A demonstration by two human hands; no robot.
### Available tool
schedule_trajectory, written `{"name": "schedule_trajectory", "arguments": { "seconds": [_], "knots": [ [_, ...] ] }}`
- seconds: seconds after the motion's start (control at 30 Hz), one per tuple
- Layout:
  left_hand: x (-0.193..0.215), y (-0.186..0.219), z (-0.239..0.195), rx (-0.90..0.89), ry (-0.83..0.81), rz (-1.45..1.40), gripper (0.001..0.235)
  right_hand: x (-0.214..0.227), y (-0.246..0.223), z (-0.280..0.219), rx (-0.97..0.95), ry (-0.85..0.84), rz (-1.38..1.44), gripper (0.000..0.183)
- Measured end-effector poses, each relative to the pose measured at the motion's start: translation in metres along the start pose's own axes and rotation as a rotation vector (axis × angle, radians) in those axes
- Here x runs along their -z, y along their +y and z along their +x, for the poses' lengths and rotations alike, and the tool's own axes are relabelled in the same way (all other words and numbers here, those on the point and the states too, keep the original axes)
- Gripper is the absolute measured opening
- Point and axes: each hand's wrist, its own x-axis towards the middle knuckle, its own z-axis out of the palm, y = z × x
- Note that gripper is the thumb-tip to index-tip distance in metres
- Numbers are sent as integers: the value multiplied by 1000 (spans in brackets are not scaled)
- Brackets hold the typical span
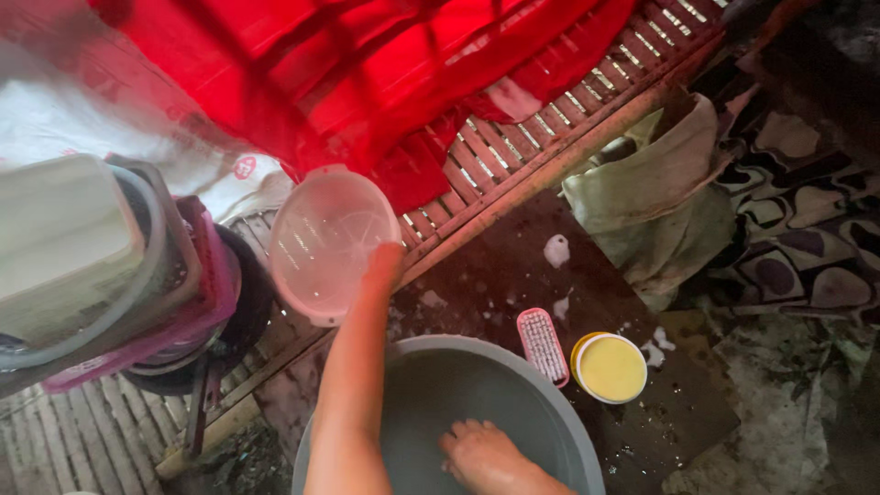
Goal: The person washes several plastic kitchen items by hand in a large metal basin filled with water. They scrub and rinse a white colander, a blue basket, a white rectangular container, and a brown basket, placing each item on a bamboo platform after cleaning.
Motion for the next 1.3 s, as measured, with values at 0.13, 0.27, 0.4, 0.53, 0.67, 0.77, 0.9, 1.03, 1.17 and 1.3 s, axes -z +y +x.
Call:
{"name": "schedule_trajectory", "arguments": {
  "seconds": [0.13, 0.27, 0.4, 0.53, 0.67, 0.77, 0.9, 1.03, 1.17, 1.3],
  "knots": [
    [59, 16, -42, -29, 523, -201, 48, 8, 0, -2, 20, 42, 21, 32],
    [157, 61, -151, -91, 679, -404, 78, 21, 5, -4, -13, -27, -16, 35],
    [227, 118, -261, -114, 764, -343, 63, 47, 15, -13, 118, 140, 170, 40],
    [232, 174, -382, -130, 865, -295, 40, 102, -6, -17, 202, 453, 1071, 58],
    [187, 208, -465, -233, 903, -250, 41, 172, -46, -72, 92, 445, 1317, 64],
    [135, 219, -508, -275, 893, -130, 38, 168, -63, -97, -52, 452, 1051, 62],
    [67, 210, -530, -285, 833, -139, 34, 80, -30, -83, -62, 735, 872, 49],
    [-2, 196, -526, -181, 733, -121, 34, -24, 26, -53, -50, 951, 995, 48],
    [-78, 172, -517, 118, 364, -457, 18, -85, 54, -26, -100, 993, 1227, 47],
    [-134, 141, -480, 500, 207, -1012, 30, -110, 68, -15, -320, 1010, 1054, 41]
  ]
}}
